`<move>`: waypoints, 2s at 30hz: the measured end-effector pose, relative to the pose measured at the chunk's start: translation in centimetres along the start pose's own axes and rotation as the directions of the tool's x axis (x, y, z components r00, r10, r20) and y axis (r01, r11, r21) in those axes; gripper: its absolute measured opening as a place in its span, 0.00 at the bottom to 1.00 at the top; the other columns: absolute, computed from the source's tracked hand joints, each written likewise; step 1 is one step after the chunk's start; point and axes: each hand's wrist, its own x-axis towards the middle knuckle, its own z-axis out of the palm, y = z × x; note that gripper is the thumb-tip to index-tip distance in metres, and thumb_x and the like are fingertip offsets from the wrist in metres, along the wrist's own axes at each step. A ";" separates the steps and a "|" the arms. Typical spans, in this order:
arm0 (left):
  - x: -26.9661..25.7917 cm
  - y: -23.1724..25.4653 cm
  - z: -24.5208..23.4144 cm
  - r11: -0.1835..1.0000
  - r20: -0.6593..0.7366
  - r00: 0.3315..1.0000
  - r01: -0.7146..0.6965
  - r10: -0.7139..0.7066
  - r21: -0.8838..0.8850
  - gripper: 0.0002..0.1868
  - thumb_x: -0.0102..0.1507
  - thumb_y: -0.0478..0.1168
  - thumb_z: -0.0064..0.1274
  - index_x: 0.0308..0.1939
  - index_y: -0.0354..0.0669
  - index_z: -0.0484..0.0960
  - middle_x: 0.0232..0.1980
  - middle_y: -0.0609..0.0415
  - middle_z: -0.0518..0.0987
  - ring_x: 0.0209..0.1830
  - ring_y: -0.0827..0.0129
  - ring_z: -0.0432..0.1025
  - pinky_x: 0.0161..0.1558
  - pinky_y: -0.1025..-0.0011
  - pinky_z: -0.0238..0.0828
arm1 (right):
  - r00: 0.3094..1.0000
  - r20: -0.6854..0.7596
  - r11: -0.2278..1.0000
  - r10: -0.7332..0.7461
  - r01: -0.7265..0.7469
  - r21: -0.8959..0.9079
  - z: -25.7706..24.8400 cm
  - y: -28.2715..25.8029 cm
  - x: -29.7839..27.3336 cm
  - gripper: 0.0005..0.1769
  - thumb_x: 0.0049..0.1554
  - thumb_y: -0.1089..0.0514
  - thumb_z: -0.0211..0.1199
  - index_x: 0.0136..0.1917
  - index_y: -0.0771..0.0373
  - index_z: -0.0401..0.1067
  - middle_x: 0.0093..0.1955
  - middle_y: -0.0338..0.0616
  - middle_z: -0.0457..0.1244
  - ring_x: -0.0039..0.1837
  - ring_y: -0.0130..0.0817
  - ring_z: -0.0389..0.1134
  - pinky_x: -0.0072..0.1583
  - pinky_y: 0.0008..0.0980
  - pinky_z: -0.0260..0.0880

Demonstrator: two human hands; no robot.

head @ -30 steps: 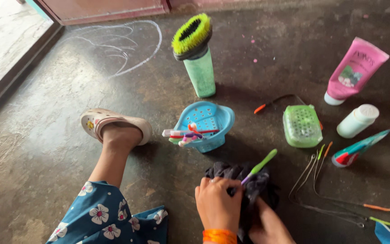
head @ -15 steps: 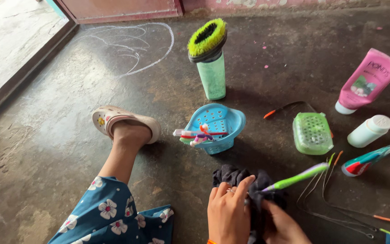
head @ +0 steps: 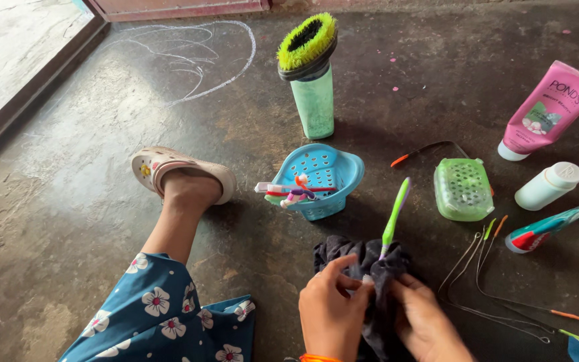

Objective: The person sits on the floor and wipes several toothbrushes and dental floss picks with a dark cloth. Each item is wiped and then placed into a blue plastic basket. Other toiletries like toothpaste and a brush are visible nearby.

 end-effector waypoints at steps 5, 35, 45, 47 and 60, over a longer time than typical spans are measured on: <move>0.8 -1.0 0.3 0.986 0.104 0.986 0.143 -0.134 -0.089 0.19 0.48 0.42 0.74 0.42 0.46 0.91 0.29 0.56 0.88 0.27 0.74 0.84 0.35 0.76 0.80 | 0.997 0.029 0.997 -0.066 0.067 -0.024 -2.1 1.1 1.0 0.09 0.57 0.65 0.60 0.52 0.63 0.76 0.42 0.42 0.71 0.43 0.32 0.71 0.46 0.33 0.71; -0.3 -2.1 -0.2 0.909 0.169 0.977 -0.187 0.132 0.372 0.14 0.53 0.33 0.64 0.40 0.53 0.84 0.47 0.56 0.77 0.45 0.57 0.76 0.44 0.59 0.73 | 0.981 -0.086 0.977 -0.173 0.181 0.110 -0.6 -1.9 0.1 0.10 0.62 0.59 0.58 0.56 0.60 0.75 0.48 0.40 0.69 0.48 0.30 0.70 0.51 0.34 0.71; 0.0 -3.9 -1.4 0.867 0.205 0.976 -0.163 0.072 0.471 0.11 0.53 0.34 0.64 0.37 0.52 0.83 0.41 0.57 0.78 0.45 0.63 0.77 0.43 0.61 0.73 | 0.964 -0.196 0.975 -0.181 0.201 0.091 0.0 -3.8 -1.4 0.12 0.63 0.51 0.54 0.51 0.56 0.75 0.49 0.38 0.70 0.49 0.30 0.71 0.51 0.32 0.71; -0.4 -3.1 -1.6 0.908 0.140 0.973 -0.223 0.184 0.356 0.08 0.51 0.34 0.64 0.32 0.49 0.84 0.35 0.56 0.80 0.42 0.62 0.78 0.42 0.62 0.74 | 0.972 -0.112 0.975 -0.206 0.214 0.065 -0.4 -2.4 0.2 0.10 0.65 0.53 0.56 0.53 0.58 0.75 0.47 0.39 0.69 0.46 0.31 0.67 0.47 0.34 0.67; 0.0 -4.6 -2.3 0.950 0.452 0.881 -0.012 -0.138 0.313 0.09 0.57 0.41 0.64 0.41 0.54 0.89 0.38 0.55 0.87 0.41 0.67 0.82 0.48 0.69 0.76 | 0.964 -0.141 0.972 -0.225 0.231 0.030 -2.0 -4.1 0.2 0.13 0.68 0.53 0.49 0.59 0.59 0.70 0.55 0.42 0.67 0.57 0.36 0.68 0.58 0.43 0.69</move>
